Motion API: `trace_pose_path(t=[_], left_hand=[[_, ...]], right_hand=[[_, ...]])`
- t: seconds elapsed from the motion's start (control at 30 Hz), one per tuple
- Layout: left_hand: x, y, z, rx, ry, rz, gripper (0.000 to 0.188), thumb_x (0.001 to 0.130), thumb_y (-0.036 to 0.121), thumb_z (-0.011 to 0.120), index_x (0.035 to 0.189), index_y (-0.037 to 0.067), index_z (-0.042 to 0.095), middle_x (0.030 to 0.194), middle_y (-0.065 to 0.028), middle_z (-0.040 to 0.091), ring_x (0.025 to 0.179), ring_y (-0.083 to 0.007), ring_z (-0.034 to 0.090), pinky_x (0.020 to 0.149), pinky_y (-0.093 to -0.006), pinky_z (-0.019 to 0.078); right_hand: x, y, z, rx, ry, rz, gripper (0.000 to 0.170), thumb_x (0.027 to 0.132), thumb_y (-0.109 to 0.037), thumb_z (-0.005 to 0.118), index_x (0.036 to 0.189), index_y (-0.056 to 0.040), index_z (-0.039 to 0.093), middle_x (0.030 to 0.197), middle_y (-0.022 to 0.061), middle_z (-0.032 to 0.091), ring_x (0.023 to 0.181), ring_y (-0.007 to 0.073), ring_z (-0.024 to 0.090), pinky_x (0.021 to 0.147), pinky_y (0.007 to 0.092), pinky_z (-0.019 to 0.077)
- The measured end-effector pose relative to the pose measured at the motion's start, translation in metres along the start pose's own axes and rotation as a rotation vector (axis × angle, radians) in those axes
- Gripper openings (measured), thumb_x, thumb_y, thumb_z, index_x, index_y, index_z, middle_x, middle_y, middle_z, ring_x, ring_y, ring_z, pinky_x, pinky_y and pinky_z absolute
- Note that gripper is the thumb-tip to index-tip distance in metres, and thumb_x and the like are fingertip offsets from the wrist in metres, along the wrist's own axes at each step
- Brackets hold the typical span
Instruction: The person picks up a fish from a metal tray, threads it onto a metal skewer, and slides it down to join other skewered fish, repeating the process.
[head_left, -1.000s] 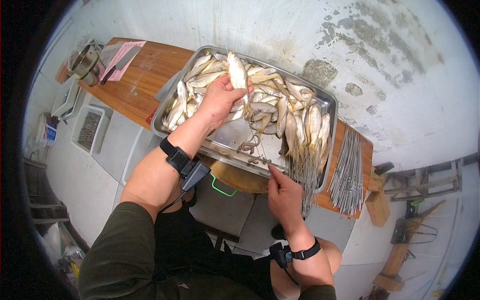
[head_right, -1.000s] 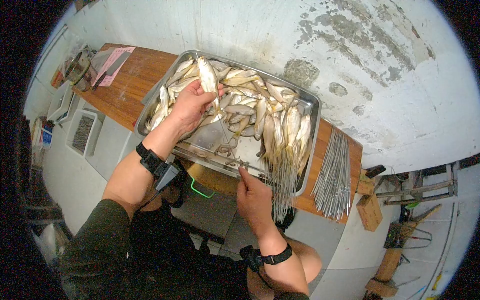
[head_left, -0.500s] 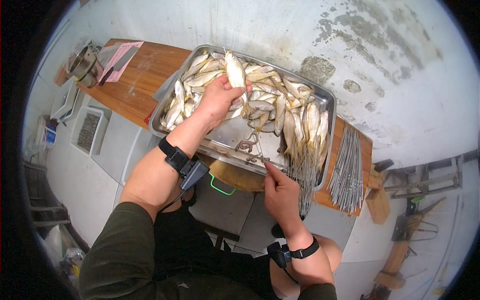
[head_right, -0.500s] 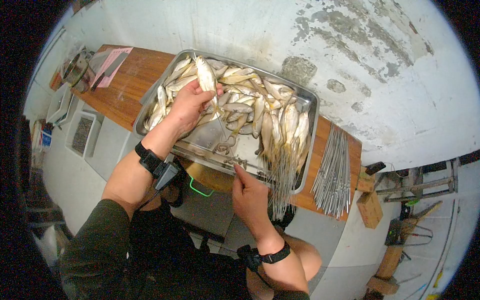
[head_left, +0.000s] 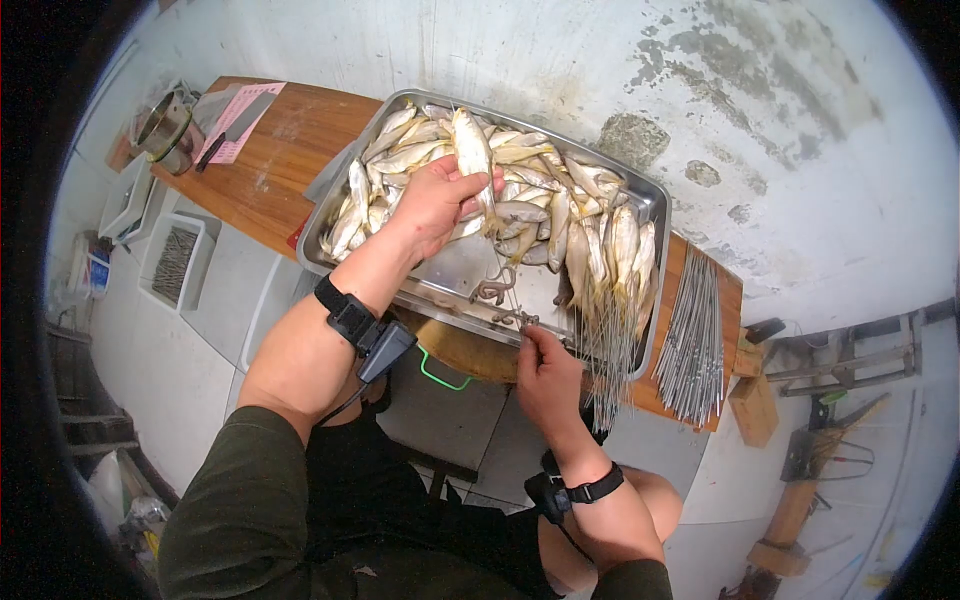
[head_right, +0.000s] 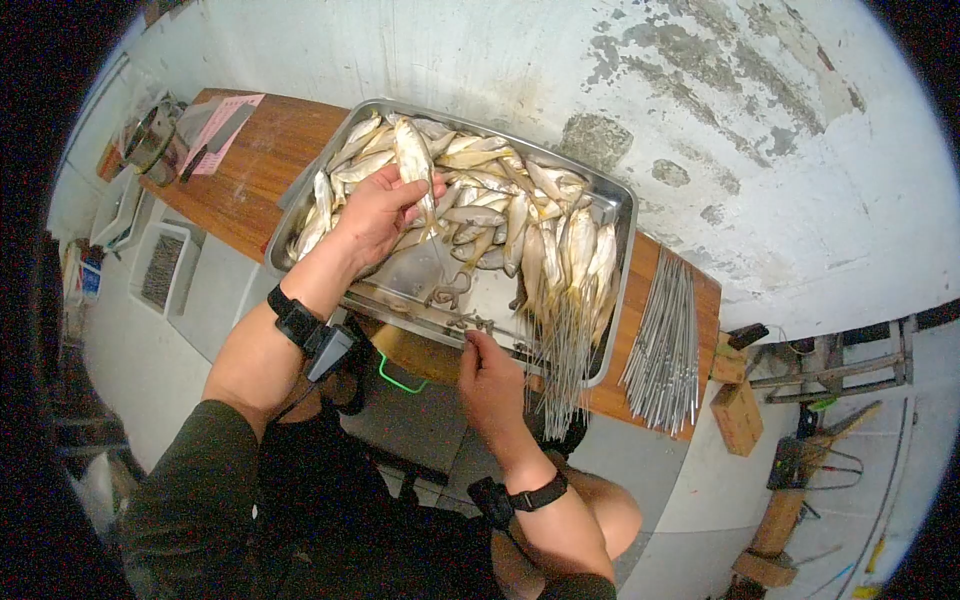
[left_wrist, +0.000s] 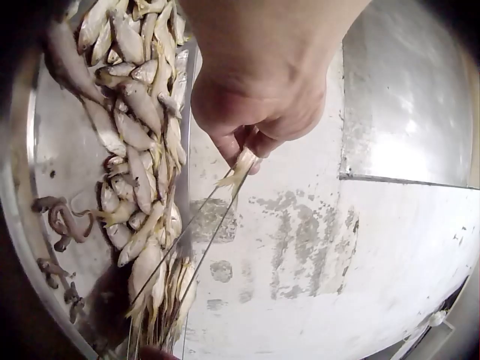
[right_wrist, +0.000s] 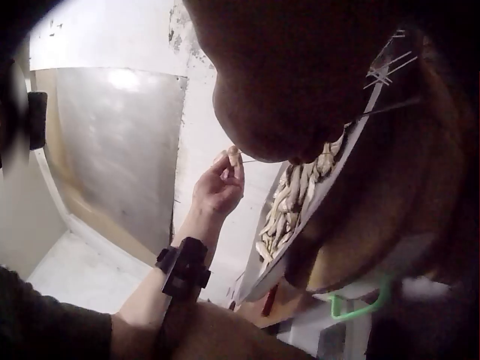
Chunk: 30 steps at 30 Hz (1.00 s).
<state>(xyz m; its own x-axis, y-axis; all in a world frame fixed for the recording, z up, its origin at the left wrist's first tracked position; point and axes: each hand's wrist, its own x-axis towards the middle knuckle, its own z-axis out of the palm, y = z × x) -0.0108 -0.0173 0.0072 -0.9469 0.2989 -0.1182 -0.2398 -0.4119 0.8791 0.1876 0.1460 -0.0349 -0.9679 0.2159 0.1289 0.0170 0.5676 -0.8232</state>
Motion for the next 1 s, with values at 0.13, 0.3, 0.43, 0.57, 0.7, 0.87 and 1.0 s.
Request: trace_pose_path(t=[0.13,0.3,0.43,0.57,0.7,0.87,1.0], left_hand=[[-0.003,0.001,0.006,-0.007,0.03,-0.03,0.018,0.09,0.003,0.055,0.107,-0.003,0.057,0.099,-0.0094,0.067,0.08,-0.0089,0.063,0.055,-0.0159,0.0423],[0.0,0.001,-0.005,-0.04,-0.063,-0.027,0.018,0.092,0.006,0.052,0.108,-0.003,0.057,0.099,-0.0097,0.067,0.074,-0.0077,0.061,0.053,-0.0168,0.0419],[0.002,-0.002,-0.005,-0.071,-0.02,-0.018,0.018,0.093,0.006,0.05,0.108,-0.002,0.057,0.097,-0.0096,0.067,0.066,-0.0061,0.057,0.052,-0.0176,0.0412],[0.0,0.0,-0.006,-0.056,-0.073,-0.024,0.017,0.093,0.006,0.05,0.107,-0.002,0.057,0.097,-0.0097,0.067,0.073,-0.0075,0.06,0.053,-0.0176,0.0415],[-0.002,-0.002,-0.004,-0.011,-0.052,-0.051,0.018,0.093,0.006,0.05,0.108,-0.002,0.057,0.099,-0.0099,0.066,0.086,-0.0129,0.063,0.067,-0.0218,0.0491],[-0.006,-0.002,0.001,-0.016,-0.03,-0.063,0.02,0.093,0.006,0.05,0.109,-0.002,0.057,0.099,-0.0099,0.066,0.089,-0.0158,0.064,0.08,-0.0273,0.052],[-0.005,-0.001,0.001,-0.106,-0.037,-0.023,0.019,0.095,0.009,0.049,0.11,-0.002,0.056,0.1,-0.0099,0.066,0.089,-0.0132,0.064,0.066,-0.0217,0.0471]], right_hand=[[0.002,0.005,0.005,-0.067,0.017,-0.047,0.016,0.089,-0.011,0.059,0.099,-0.0004,0.064,0.075,0.0149,0.064,0.066,0.0214,0.064,0.064,0.0299,0.0497],[0.007,0.005,0.009,-0.116,0.035,-0.155,0.015,0.087,-0.01,0.061,0.098,-0.001,0.064,0.082,0.017,0.065,0.073,0.0286,0.065,0.067,0.0335,0.0507],[0.009,0.003,0.01,-0.114,0.021,-0.169,0.015,0.085,-0.01,0.06,0.098,-0.0016,0.063,0.087,0.0182,0.064,0.08,0.0348,0.063,0.07,0.0389,0.0503],[0.01,0.005,0.013,-0.111,0.007,-0.159,0.015,0.085,-0.01,0.06,0.098,-0.003,0.062,0.088,0.0176,0.063,0.082,0.0368,0.062,0.071,0.0416,0.0502],[0.012,0.006,0.018,-0.111,0.025,-0.152,0.014,0.085,-0.01,0.059,0.097,-0.003,0.062,0.088,0.0176,0.063,0.082,0.0365,0.062,0.071,0.0413,0.0504],[0.014,0.005,0.02,-0.087,0.001,-0.108,0.015,0.085,-0.01,0.059,0.097,-0.0024,0.062,0.09,0.0178,0.063,0.082,0.0375,0.062,0.071,0.0422,0.0502],[0.015,0.004,0.022,-0.067,0.004,-0.1,0.015,0.086,-0.01,0.059,0.097,-0.0023,0.062,0.091,0.0178,0.064,0.083,0.0378,0.062,0.071,0.0423,0.05]])
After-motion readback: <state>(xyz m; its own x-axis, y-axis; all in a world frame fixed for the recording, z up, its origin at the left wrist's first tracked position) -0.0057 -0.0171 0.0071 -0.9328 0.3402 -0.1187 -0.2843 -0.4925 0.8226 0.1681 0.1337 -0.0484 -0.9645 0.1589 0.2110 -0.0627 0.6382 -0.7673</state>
